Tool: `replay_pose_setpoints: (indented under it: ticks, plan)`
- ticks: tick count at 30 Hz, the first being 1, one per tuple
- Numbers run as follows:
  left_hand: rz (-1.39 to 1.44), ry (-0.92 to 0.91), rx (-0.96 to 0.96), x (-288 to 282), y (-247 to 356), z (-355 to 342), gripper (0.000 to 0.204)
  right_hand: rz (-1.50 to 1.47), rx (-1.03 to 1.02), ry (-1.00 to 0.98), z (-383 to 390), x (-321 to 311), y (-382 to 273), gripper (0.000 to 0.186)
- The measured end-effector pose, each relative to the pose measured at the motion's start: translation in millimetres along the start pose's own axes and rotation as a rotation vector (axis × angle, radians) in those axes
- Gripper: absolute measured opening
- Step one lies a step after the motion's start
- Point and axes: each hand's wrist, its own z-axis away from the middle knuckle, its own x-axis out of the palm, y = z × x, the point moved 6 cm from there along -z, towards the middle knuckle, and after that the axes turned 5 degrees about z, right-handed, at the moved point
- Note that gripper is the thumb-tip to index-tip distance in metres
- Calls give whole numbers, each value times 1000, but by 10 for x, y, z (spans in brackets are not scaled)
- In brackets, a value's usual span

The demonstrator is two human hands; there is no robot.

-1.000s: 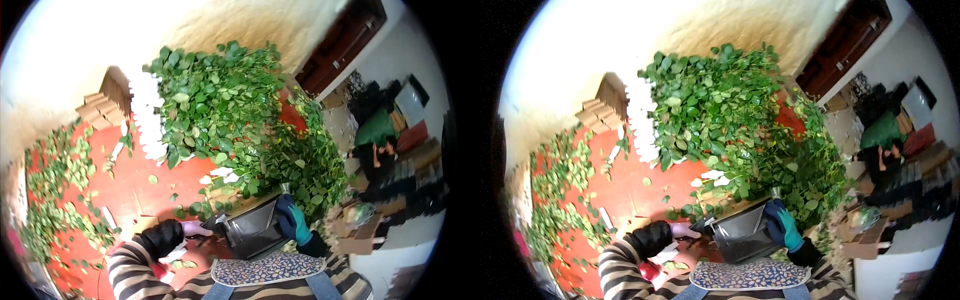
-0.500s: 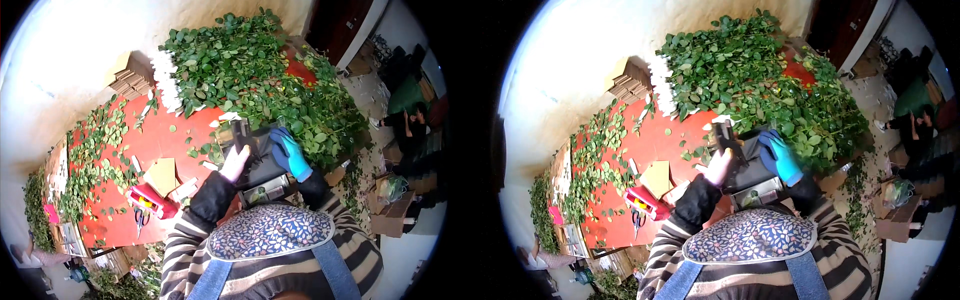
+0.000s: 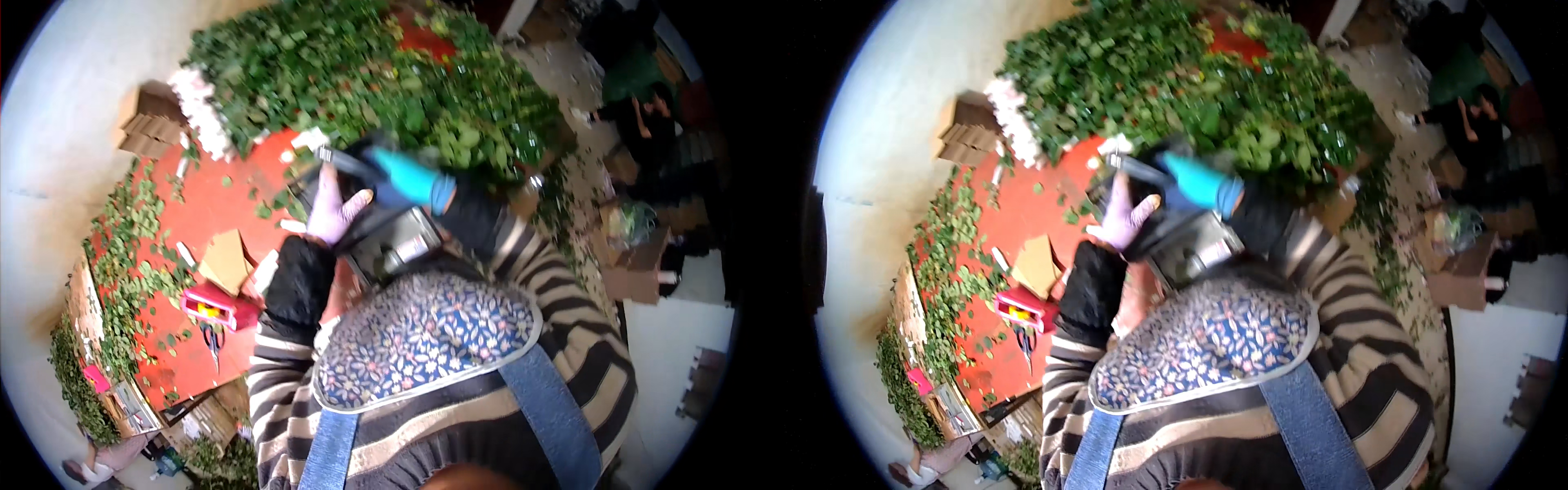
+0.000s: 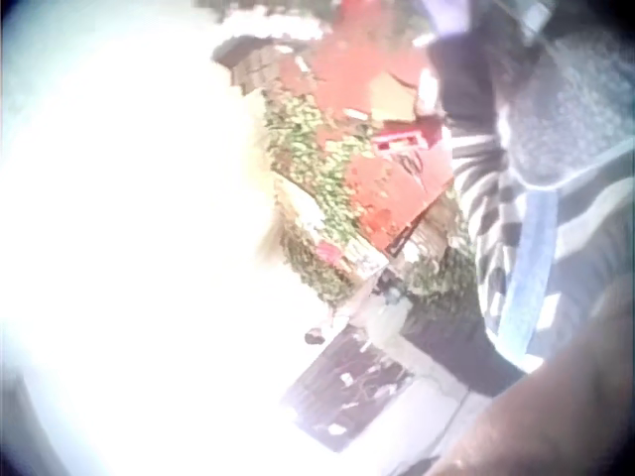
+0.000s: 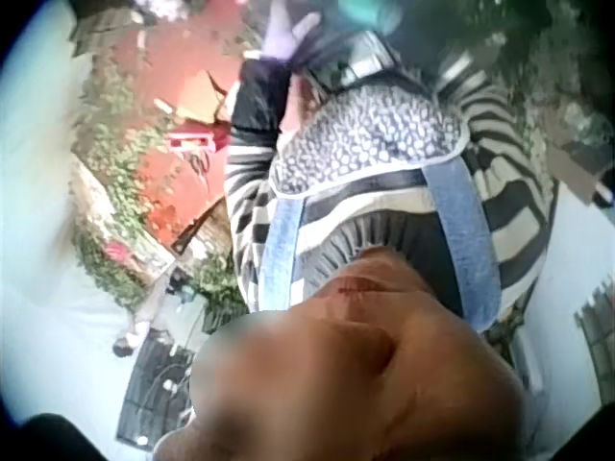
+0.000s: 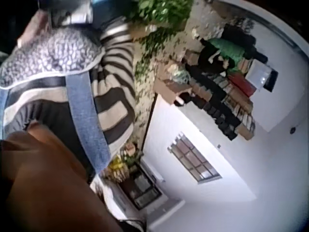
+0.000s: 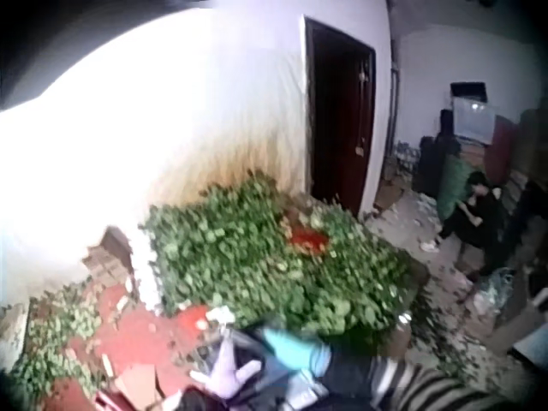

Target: The person arranges roses into a black box by hand, trimming stems with shears and securing them in place before closing the box.

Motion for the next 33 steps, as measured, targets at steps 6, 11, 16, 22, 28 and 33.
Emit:
replay_pose_setpoints:
  ticks: [6,11,16,22,28,33]
  plan:
    - [-512,-183,97,284,-18,186,81,-250,265,54,339,-741,688,53]
    - [-537,-181,161,251,11,193,74,-209,364,-333,636,-1115,140,50]
    - [-469,-144,133,202,123,130,74,-147,413,-557,657,-1290,146,44]
    - [-423,-126,131,211,98,124,73,-174,373,-684,609,-1275,602,44]
    - [-442,-144,85,196,122,112,73,-200,394,-842,310,-1219,463,25]
    - [-421,-145,66,185,116,110,73,-72,362,-944,129,-1213,434,24]
